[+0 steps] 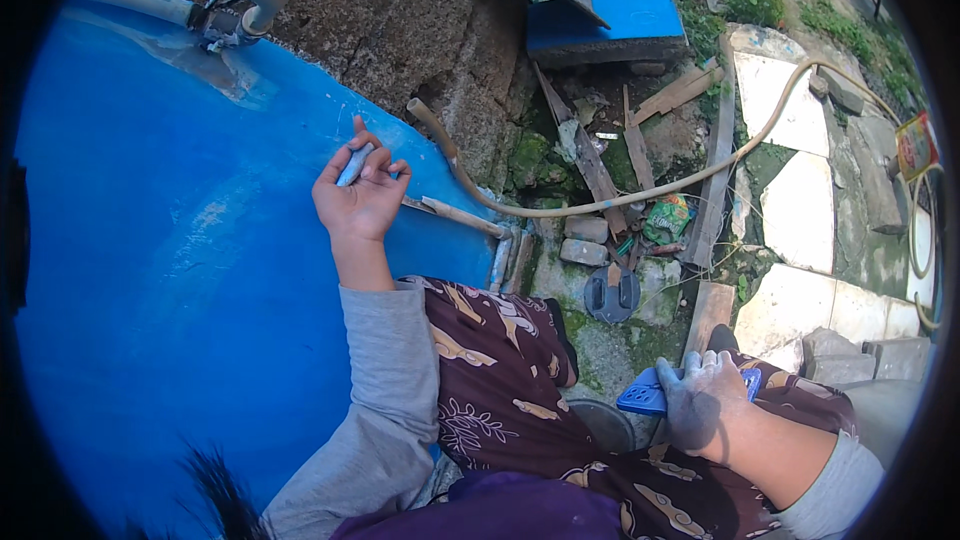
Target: The person rubs a blue container with a sanding piece, then holds a small piece of material against the container while holding a phone.
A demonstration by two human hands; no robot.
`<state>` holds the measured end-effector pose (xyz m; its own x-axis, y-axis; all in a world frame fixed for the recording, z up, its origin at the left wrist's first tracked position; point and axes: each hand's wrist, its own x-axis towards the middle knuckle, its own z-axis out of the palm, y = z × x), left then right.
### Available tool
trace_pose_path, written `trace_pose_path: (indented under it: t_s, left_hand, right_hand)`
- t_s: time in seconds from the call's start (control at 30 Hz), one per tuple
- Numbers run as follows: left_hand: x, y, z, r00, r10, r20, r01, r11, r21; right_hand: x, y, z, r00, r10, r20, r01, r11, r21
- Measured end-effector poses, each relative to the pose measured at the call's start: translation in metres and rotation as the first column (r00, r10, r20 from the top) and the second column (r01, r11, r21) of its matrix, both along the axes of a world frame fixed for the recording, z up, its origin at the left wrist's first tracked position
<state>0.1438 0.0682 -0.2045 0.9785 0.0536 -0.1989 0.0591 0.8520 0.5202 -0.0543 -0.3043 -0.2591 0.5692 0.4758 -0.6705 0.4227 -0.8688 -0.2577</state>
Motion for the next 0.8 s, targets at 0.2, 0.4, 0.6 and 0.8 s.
trace_pose_path:
  t_s: [0.2, 0.4, 0.6, 0.8]
  left_hand:
    - [0.007, -0.002, -0.006, 0.988, -0.109, 0.107, 0.124, 0.981, -0.148]
    - [0.005, -0.005, -0.007, 0.999, -0.014, -0.04, 0.013, 1.0, -0.024]
    - [0.001, 0.005, 0.004, 0.997, -0.035, 0.063, 0.035, 0.999, -0.001]
    - [-0.002, 0.002, 0.003, 1.0, -0.007, 0.015, 0.007, 1.0, 0.022]
  right_hand:
    - [-0.008, -0.004, 0.017, 0.999, -0.05, 0.008, 0.05, 0.996, -0.067]
    - [-0.007, -0.004, 0.008, 1.0, -0.019, 0.006, 0.019, 0.999, -0.034]
    - [-0.001, 0.0, 0.007, 0.999, 0.024, 0.037, -0.023, 0.999, -0.041]
    - [0.0, 0.001, 0.004, 0.999, -0.015, -0.029, 0.014, 1.0, -0.025]
